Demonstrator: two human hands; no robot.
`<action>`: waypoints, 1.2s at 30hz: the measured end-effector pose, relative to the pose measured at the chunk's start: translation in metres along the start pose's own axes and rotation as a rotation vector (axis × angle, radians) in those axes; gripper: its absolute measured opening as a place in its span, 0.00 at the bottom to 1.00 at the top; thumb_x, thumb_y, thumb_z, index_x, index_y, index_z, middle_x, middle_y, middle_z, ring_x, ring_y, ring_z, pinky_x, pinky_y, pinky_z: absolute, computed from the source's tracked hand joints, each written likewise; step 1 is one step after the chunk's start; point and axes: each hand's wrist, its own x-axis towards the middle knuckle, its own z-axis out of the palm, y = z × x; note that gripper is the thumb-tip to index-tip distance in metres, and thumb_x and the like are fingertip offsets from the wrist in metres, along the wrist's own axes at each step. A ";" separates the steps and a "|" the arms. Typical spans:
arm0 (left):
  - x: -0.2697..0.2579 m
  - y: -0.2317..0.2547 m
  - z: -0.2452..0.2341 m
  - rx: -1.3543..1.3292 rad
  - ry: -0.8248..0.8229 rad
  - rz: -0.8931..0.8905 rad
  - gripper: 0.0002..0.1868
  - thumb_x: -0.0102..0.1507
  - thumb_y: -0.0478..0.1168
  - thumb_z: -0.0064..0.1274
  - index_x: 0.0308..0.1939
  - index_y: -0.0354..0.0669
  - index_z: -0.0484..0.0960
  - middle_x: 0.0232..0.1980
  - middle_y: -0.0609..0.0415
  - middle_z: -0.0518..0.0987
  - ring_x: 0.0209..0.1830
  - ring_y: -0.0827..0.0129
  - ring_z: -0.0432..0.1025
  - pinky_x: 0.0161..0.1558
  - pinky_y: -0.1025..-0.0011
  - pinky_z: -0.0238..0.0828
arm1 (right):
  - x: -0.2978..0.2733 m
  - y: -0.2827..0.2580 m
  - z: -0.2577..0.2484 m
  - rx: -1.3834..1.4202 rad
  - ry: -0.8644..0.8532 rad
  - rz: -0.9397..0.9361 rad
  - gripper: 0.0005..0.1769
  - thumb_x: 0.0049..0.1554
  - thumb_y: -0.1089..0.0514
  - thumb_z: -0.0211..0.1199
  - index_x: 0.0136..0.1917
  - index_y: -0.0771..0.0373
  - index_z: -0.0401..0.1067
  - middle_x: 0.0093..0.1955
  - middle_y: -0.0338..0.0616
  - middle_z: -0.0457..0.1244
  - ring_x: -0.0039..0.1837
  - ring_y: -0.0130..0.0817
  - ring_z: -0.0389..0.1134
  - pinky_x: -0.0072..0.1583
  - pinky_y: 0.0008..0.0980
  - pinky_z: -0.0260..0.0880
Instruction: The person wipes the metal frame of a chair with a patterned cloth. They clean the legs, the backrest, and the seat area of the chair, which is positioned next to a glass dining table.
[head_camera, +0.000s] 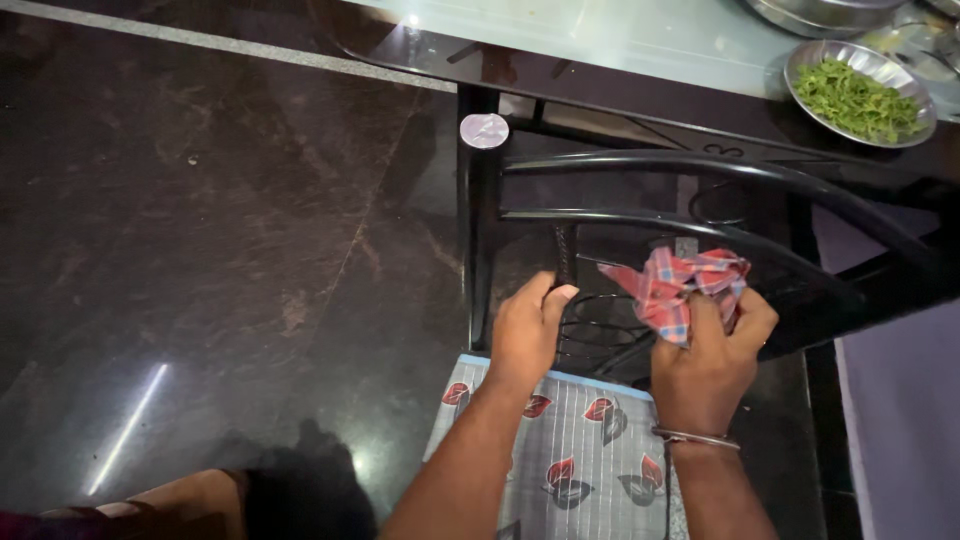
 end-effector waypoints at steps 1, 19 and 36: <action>0.000 -0.001 0.001 -0.001 0.001 -0.008 0.13 0.66 0.48 0.52 0.48 0.45 0.82 0.41 0.42 0.83 0.43 0.44 0.77 0.43 0.55 0.71 | -0.001 0.004 0.001 -0.012 -0.026 0.000 0.17 0.53 0.71 0.68 0.56 0.69 0.75 0.65 0.57 0.56 0.62 0.50 0.66 0.59 0.41 0.71; 0.001 -0.014 -0.001 0.085 0.014 0.086 0.10 0.68 0.44 0.55 0.48 0.43 0.82 0.42 0.40 0.83 0.46 0.39 0.75 0.42 0.53 0.71 | -0.015 -0.014 0.028 0.051 -0.301 -0.377 0.21 0.36 0.69 0.68 0.45 0.58 0.77 0.57 0.45 0.64 0.55 0.51 0.65 0.50 0.46 0.70; -0.097 -0.180 -0.002 0.572 -0.596 -0.399 0.38 0.64 0.55 0.54 0.72 0.38 0.61 0.70 0.40 0.69 0.68 0.48 0.67 0.66 0.56 0.64 | -0.026 -0.031 0.047 0.191 -0.435 -0.516 0.26 0.39 0.69 0.65 0.54 0.63 0.76 0.64 0.46 0.63 0.65 0.50 0.64 0.60 0.43 0.70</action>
